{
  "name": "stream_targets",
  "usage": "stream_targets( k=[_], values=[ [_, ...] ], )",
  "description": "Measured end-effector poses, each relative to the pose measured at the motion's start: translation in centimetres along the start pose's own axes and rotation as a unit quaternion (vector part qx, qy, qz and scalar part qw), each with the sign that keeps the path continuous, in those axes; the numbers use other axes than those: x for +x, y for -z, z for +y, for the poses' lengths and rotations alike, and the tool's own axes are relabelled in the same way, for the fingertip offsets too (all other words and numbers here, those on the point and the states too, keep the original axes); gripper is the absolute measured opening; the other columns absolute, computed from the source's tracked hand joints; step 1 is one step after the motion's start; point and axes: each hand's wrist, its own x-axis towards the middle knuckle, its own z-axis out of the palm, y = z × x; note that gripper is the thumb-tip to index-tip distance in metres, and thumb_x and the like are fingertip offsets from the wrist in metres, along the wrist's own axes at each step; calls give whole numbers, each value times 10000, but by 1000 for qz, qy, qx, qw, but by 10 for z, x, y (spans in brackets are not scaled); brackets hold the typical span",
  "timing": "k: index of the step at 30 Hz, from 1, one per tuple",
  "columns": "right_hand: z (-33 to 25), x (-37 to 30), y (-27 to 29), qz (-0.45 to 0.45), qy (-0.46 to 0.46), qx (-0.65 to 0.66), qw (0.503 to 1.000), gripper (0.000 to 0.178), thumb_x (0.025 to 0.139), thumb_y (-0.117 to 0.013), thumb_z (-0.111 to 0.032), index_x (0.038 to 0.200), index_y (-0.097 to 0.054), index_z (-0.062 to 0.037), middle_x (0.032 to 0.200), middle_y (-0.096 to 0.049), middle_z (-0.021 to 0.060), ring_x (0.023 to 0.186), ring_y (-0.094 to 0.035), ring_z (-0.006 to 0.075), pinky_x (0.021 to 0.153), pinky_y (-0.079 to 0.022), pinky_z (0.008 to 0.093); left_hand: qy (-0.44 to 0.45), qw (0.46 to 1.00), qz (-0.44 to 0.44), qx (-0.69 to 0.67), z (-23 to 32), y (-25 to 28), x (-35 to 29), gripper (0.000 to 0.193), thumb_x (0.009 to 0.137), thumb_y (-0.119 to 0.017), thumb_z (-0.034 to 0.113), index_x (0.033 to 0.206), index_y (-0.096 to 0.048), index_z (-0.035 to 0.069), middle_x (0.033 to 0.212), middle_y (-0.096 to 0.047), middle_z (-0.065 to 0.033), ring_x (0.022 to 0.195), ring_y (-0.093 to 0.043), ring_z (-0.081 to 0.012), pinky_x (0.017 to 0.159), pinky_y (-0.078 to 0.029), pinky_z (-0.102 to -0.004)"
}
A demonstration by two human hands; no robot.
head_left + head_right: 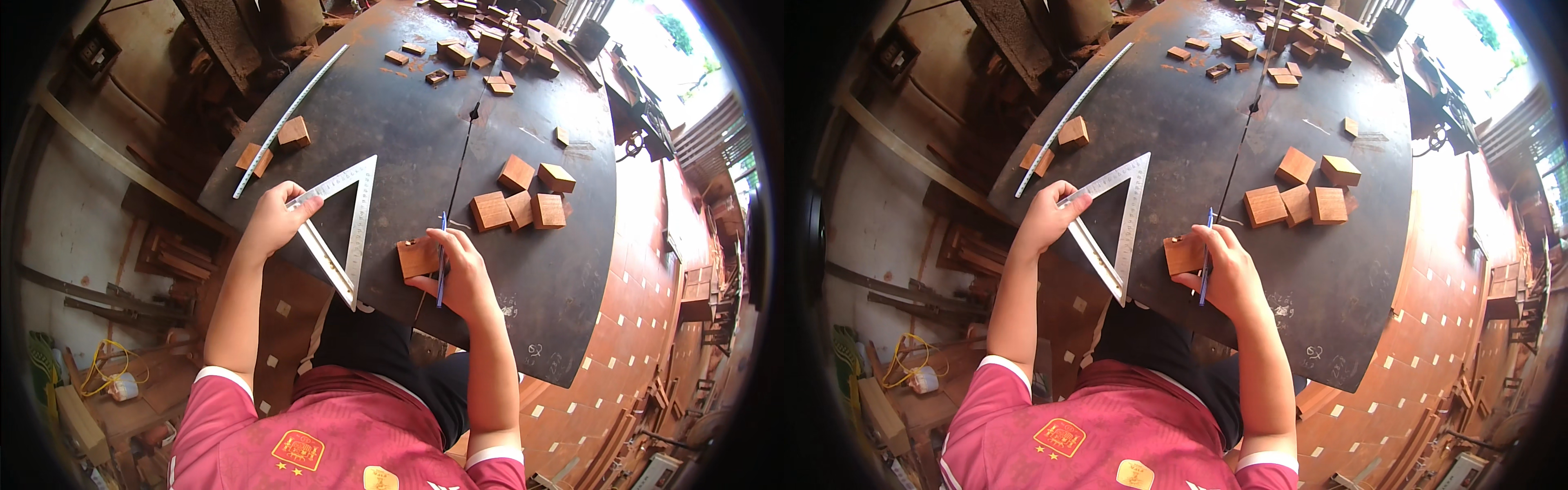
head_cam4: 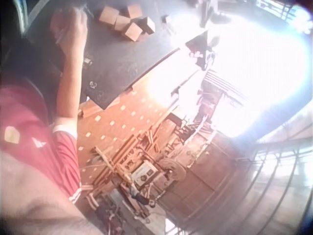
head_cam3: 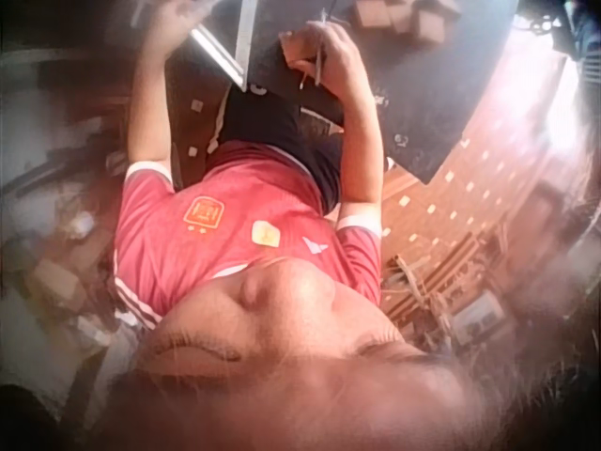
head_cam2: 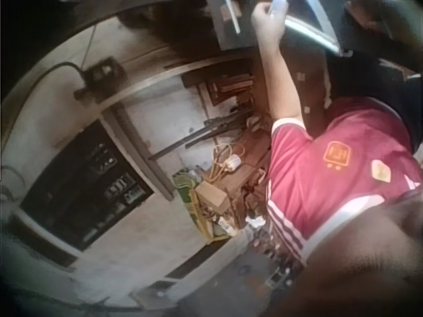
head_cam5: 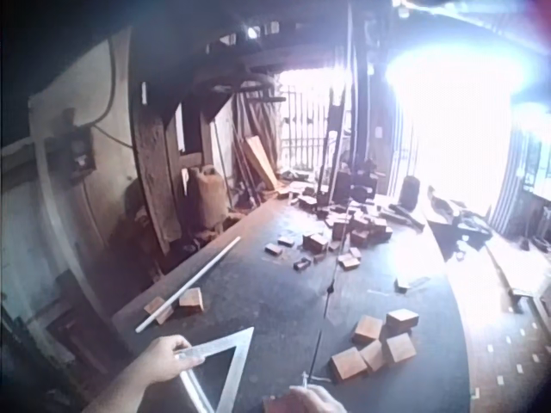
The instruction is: The person measures and marks small wooden blocks on a workbench using a metal ruler and a set square. They repeatedly position the tools, draw lines with a pen, and place the marked blocks aside. Another person is visible in the background working separately.
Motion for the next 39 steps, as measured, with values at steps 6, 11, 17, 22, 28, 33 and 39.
stream_targets(
  k=[6,11,17,22,28,33,39],
  values=[
    [4,5,-1,18,29,3,999,737,682,-930,-248,1312,-583,-86,1219,-629,141,1055,-664,355,866,-575,439,-10,989,65,-129,-19,-1,-7,233,1009,-648,186,843,-620,25,705,-575,18,583,-468,-44,520,-385,-255],
    [1,7,2,7,15,18,1000,727,679,-933,-182,1309,-585,-82,1209,-628,141,1028,-669,346,854,-579,419,28,960,41,-277,-8,-17,-23,225,992,-651,161,796,-596,64,693,-560,21,569,-465,-32,507,-356,-218],
    [4,8,-7,47,5,5,999,767,609,-962,-182,1279,-606,-65,1177,-651,164,1039,-669,360,870,-565,427,-22,967,49,-250,-11,-52,-24,223,995,-633,121,788,-579,58,673,-549,31,588,-436,-16,529,-329,-212],
    [3,9,-6,45,10,-7,999,730,645,-951,-203,1274,-607,-62,1181,-637,148,996,-680,338,839,-580,409,-17,962,19,-271,-16,-63,-24,232,1002,-628,123,786,-568,62,671,-549,32,581,-430,-16,521,-328,-218],
    [3,9,-5,36,0,-10,999,705,670,-939,-221,1274,-606,-75,1179,-624,136,978,-681,333,823,-587,413,-22,965,18,-260,-18,-70,-25,244,1005,-633,136,784,-564,61,660,-542,34,585,-428,-20,528,-329,-219],
    [4,8,-6,31,-2,-17,999,705,671,-936,-231,1274,-603,-78,1179,-621,137,978,-679,343,821,-587,422,-26,967,28,-252,-20,-72,-24,253,1003,-633,133,772,-561,61,660,-541,35,591,-426,-22,532,-331,-222],
    [5,8,-6,29,-2,-13,999,718,667,-936,-232,1283,-597,-82,1181,-622,139,984,-679,348,819,-587,427,-17,965,25,-259,-17,-73,-25,254,1002,-630,132,768,-560,62,646,-531,43,573,-418,-18,521,-322,-221]
  ],
)
